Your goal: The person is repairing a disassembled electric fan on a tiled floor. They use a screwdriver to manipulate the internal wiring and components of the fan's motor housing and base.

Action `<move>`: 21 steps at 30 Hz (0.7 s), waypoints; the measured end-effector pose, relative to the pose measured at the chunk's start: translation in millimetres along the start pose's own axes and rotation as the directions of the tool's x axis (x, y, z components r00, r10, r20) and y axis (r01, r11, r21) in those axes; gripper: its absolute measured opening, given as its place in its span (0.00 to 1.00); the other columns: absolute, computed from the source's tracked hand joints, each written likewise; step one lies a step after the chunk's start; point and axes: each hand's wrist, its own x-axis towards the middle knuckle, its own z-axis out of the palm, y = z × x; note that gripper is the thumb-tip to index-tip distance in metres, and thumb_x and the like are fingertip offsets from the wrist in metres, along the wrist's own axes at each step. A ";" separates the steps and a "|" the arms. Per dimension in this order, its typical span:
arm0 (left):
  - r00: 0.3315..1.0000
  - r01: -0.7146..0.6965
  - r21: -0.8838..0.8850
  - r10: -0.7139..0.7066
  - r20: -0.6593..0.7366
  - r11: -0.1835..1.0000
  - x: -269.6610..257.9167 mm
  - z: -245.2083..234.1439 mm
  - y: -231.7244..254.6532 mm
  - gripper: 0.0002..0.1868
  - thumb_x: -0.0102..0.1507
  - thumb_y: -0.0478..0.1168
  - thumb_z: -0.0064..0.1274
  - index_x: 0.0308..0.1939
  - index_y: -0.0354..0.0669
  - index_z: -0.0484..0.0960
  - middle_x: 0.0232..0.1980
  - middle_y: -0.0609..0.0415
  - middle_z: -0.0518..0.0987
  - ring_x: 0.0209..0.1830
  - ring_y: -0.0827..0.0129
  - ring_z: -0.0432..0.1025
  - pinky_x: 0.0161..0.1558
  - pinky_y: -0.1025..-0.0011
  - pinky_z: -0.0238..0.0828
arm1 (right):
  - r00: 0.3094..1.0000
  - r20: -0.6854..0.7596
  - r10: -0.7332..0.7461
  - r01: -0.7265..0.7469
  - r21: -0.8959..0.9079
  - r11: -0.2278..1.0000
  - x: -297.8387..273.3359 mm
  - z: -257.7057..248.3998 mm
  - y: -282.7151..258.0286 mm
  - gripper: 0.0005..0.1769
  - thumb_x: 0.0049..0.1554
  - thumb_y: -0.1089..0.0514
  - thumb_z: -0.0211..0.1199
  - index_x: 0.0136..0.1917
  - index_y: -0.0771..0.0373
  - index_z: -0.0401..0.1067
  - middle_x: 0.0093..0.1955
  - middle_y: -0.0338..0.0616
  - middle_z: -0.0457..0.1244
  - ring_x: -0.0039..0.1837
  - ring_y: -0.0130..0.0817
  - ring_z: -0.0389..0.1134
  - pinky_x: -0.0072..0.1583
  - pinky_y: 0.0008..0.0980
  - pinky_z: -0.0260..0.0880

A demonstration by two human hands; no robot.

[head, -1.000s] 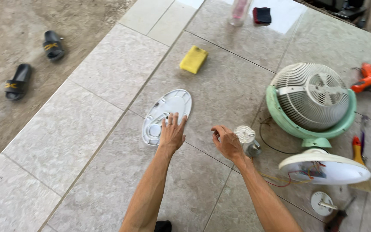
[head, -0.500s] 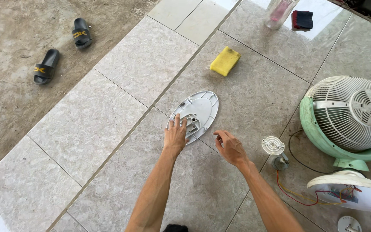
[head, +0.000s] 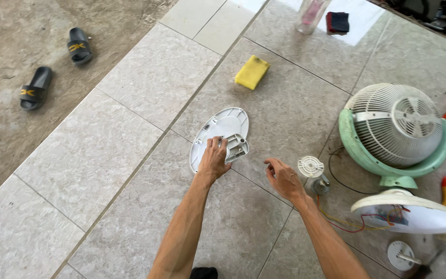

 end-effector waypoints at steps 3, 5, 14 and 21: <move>0.993 -0.066 0.008 0.065 0.103 0.998 0.8 6.6 23.2 0.44 0.46 0.41 0.74 0.63 0.37 0.69 0.62 0.38 0.68 0.67 0.45 0.62 0.66 0.58 0.66 | 0.996 -0.042 0.073 -0.075 -0.033 0.997 -22.3 -17.1 17.7 0.13 0.59 0.61 0.61 0.58 0.62 0.73 0.53 0.47 0.71 0.47 0.39 0.75 0.51 0.39 0.75; 0.985 -0.131 0.014 0.128 0.120 0.991 -0.6 14.0 42.5 0.46 0.46 0.41 0.74 0.64 0.36 0.67 0.62 0.38 0.68 0.65 0.45 0.62 0.66 0.58 0.66 | 0.985 -0.170 0.004 -0.020 -0.091 0.996 -38.1 -28.1 34.1 0.12 0.58 0.62 0.62 0.56 0.62 0.74 0.52 0.48 0.71 0.47 0.43 0.74 0.51 0.42 0.74; 0.910 -0.289 0.017 0.269 0.316 0.957 -3.8 70.6 128.8 0.52 0.43 0.41 0.74 0.68 0.36 0.64 0.61 0.40 0.68 0.64 0.47 0.65 0.61 0.60 0.72 | 0.918 -0.373 0.136 -0.169 -0.056 0.984 -103.9 -54.3 116.3 0.21 0.55 0.63 0.65 0.62 0.65 0.69 0.56 0.54 0.63 0.60 0.53 0.67 0.61 0.46 0.68; 0.868 -0.368 0.058 0.320 0.378 0.928 -5.0 109.8 166.4 0.49 0.43 0.40 0.74 0.66 0.36 0.67 0.62 0.41 0.68 0.64 0.49 0.66 0.60 0.61 0.74 | 0.927 -0.266 0.262 -0.271 0.003 0.962 -119.6 -50.1 136.7 0.37 0.53 0.58 0.68 0.72 0.64 0.58 0.65 0.59 0.58 0.65 0.58 0.63 0.64 0.48 0.66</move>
